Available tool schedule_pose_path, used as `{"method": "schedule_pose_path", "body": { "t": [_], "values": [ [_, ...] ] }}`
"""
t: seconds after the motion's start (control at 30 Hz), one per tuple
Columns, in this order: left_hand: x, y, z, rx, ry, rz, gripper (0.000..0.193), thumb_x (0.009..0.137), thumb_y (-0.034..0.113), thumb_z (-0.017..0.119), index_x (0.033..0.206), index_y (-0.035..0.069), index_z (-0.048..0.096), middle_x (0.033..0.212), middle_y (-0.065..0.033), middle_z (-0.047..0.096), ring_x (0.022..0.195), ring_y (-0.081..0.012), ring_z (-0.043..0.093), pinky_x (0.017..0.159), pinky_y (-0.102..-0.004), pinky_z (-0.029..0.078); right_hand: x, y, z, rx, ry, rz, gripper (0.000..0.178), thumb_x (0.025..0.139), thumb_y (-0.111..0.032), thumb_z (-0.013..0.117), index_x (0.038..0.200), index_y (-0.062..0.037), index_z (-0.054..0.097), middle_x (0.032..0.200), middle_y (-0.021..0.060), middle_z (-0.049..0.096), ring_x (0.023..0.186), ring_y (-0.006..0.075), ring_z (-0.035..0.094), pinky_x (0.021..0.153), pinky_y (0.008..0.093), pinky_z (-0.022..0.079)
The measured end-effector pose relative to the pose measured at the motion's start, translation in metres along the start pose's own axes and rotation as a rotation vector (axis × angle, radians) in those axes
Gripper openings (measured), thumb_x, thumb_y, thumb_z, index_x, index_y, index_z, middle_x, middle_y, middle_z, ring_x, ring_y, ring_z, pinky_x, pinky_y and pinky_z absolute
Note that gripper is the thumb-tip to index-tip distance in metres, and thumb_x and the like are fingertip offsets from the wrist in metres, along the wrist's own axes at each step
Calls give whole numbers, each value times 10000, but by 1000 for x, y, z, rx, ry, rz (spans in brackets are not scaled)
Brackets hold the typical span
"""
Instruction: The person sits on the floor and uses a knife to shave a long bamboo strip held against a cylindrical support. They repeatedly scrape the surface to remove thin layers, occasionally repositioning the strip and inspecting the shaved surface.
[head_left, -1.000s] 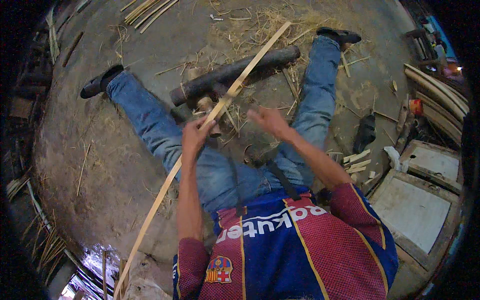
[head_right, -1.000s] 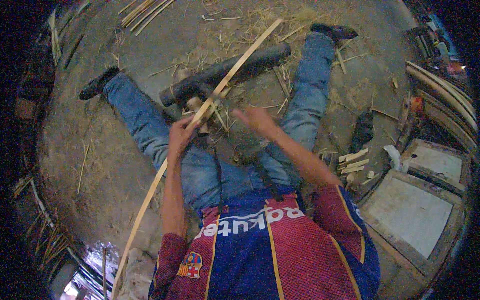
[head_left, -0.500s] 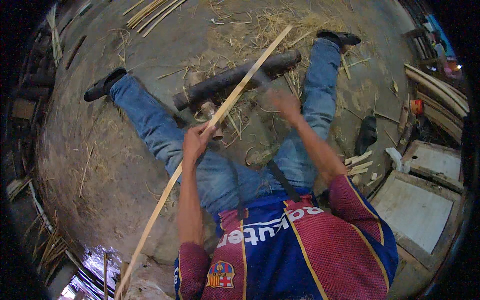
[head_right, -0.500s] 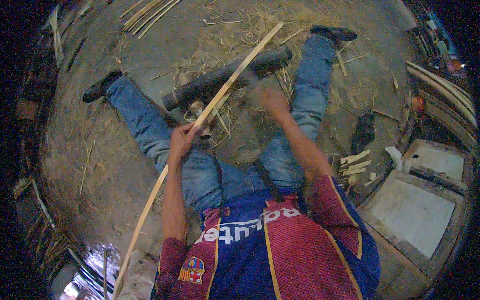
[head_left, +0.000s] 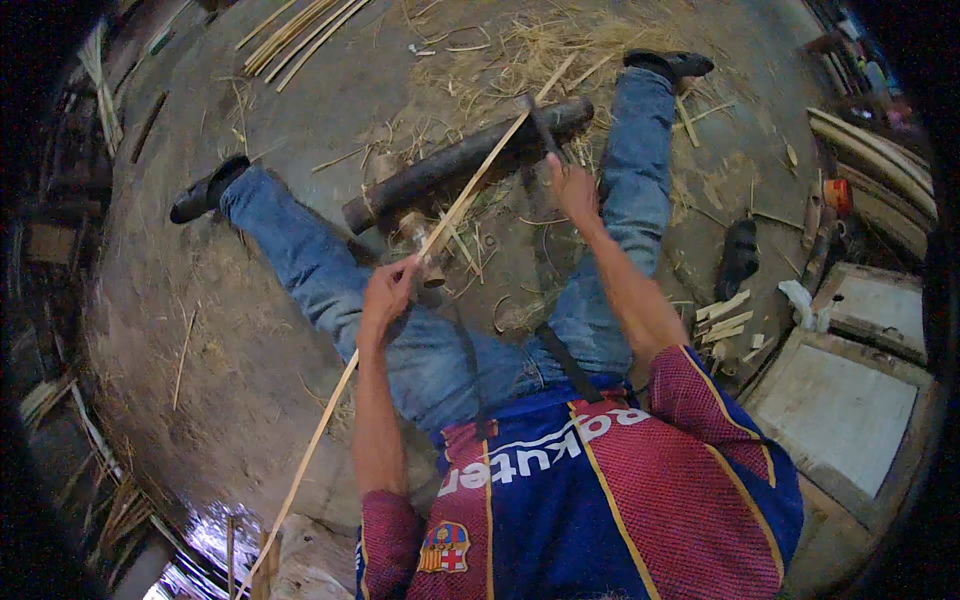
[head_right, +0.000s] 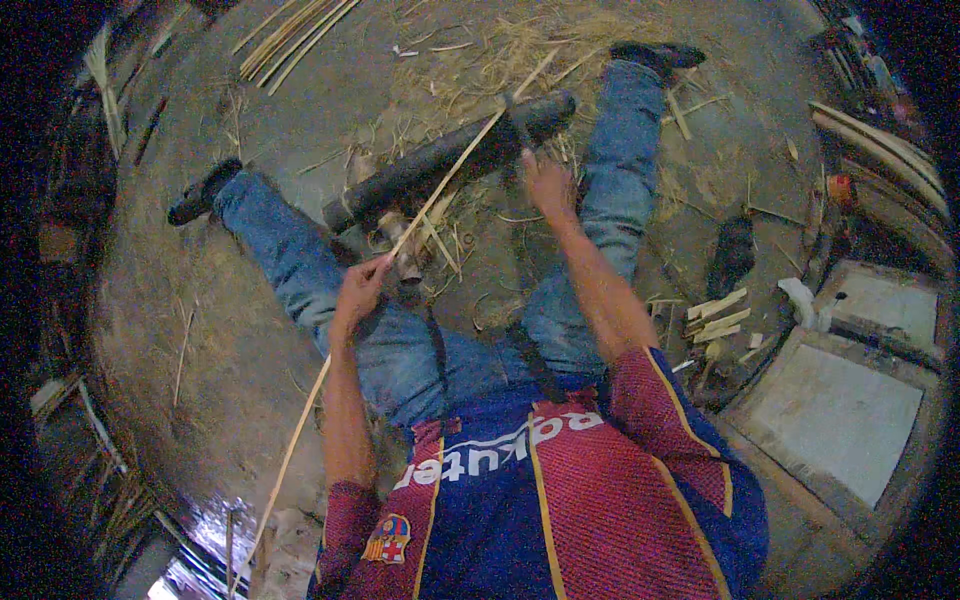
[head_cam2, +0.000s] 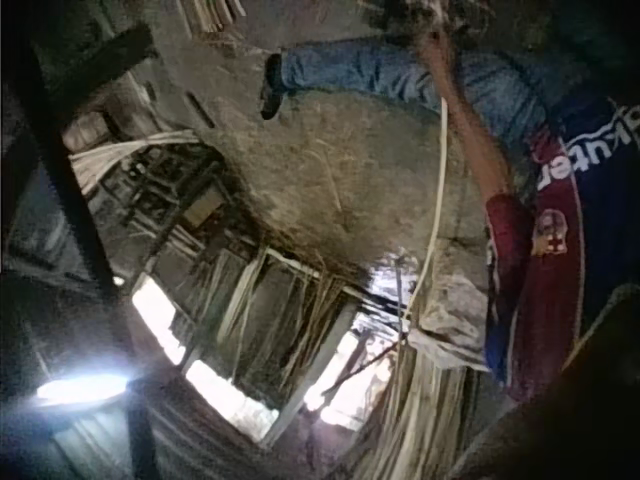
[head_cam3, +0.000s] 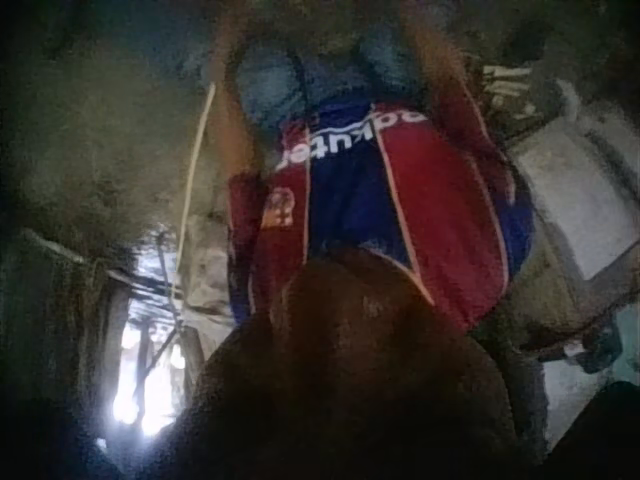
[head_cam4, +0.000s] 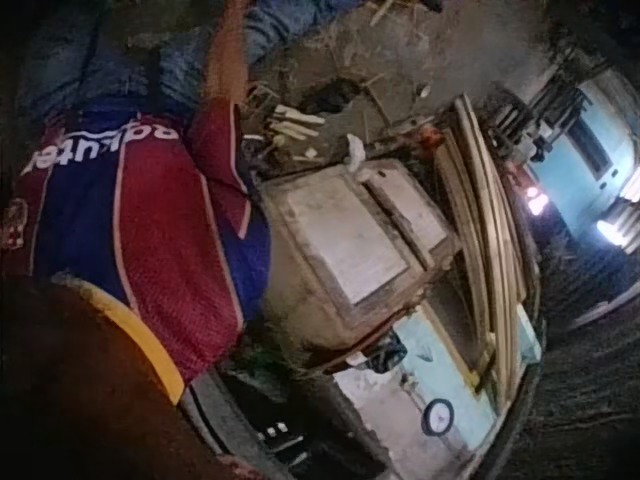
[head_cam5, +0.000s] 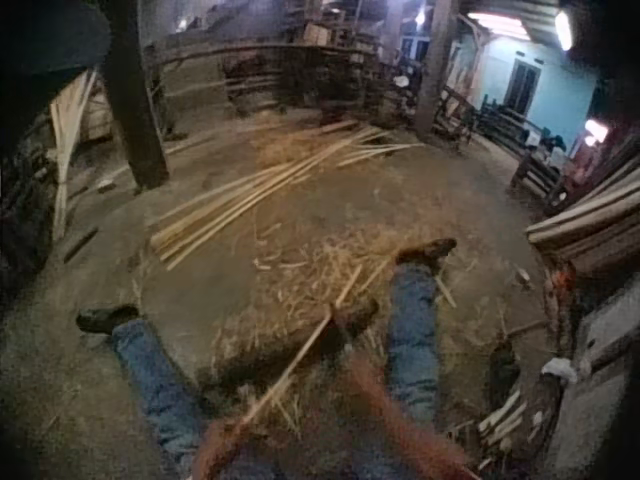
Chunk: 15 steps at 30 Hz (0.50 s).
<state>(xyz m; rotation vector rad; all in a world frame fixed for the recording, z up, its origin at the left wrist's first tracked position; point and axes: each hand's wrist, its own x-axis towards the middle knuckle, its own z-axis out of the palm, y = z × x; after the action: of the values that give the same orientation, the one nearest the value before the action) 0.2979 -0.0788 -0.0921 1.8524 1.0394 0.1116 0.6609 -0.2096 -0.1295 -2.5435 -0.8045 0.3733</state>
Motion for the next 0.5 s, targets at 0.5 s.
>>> {"method": "schedule_pose_path", "body": {
  "t": [0.5],
  "values": [
    [-7, 44, 2, 376, 186, -102, 486, 1021, 479, 402, 1070, 117, 722, 951, -214, 691, 940, -436, 635, 806, -505, 488, -16, 4, -5, 73, -195, -299, 661, 915, -654, 516, 917, -16, 688, 755, 239, 662, 721, 421, 656, 693, 512, 534]
  ]
}}
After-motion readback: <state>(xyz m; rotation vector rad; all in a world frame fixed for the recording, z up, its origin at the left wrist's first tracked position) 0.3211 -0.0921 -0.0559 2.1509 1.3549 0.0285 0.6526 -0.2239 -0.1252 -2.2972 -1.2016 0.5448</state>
